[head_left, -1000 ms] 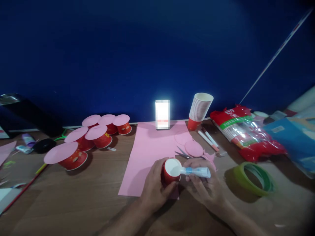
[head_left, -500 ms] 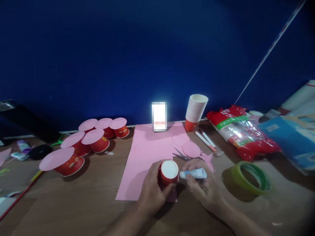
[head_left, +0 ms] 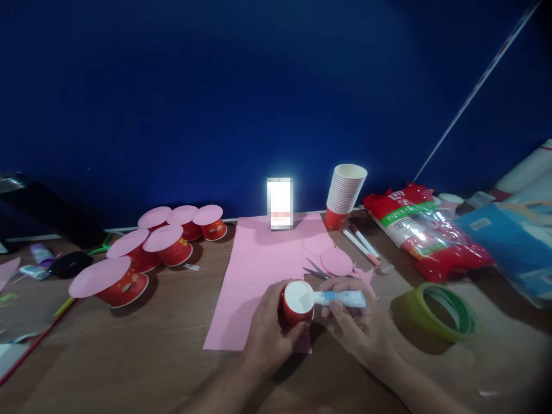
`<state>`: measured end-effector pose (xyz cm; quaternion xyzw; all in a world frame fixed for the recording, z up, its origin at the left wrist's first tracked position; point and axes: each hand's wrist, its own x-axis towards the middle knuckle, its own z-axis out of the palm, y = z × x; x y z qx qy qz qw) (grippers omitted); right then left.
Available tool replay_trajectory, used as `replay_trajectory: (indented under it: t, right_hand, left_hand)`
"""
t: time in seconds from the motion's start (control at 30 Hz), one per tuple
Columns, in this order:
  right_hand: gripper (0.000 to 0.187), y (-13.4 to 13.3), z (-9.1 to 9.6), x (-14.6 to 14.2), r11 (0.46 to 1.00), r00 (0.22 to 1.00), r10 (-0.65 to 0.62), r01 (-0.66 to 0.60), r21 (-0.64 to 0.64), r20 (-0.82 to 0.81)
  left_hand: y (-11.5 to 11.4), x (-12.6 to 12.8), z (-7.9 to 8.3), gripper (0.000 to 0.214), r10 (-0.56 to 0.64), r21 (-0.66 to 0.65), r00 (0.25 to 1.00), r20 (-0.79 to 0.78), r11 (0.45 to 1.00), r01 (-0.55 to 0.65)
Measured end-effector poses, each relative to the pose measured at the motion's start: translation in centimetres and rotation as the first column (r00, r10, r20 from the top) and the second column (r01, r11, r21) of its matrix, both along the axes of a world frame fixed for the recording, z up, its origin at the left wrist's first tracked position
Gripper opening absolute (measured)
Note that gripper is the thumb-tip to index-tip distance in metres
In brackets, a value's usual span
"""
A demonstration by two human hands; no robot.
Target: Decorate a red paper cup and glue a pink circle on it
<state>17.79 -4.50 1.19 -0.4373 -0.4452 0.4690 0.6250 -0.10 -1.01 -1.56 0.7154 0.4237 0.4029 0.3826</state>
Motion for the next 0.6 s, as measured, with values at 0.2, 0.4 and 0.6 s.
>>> replay_trajectory:
  t: [0.2,0.4,0.6]
  right_hand:
    - [0.019,-0.05,-0.47,0.14,0.996,0.991,0.033,-0.044,0.077,0.132]
    - [0.017,-0.23,-0.83,0.26,0.995,0.98,0.016,-0.035,0.091,0.2]
    - [0.009,-0.19,-0.53,0.17,0.994,0.962,0.062,-0.082,0.067,0.267]
  left_hand:
    - [0.01,-0.16,0.07,0.058,-0.013,-0.013,0.999,-0.031,1.0,0.013]
    - [0.04,-0.09,0.06,0.057,-0.011,-0.008,0.999,-0.03,1.0,0.011]
    - [0.08,-0.04,-0.01,0.055,-0.002,0.003,1.0,-0.024,1.0,0.002]
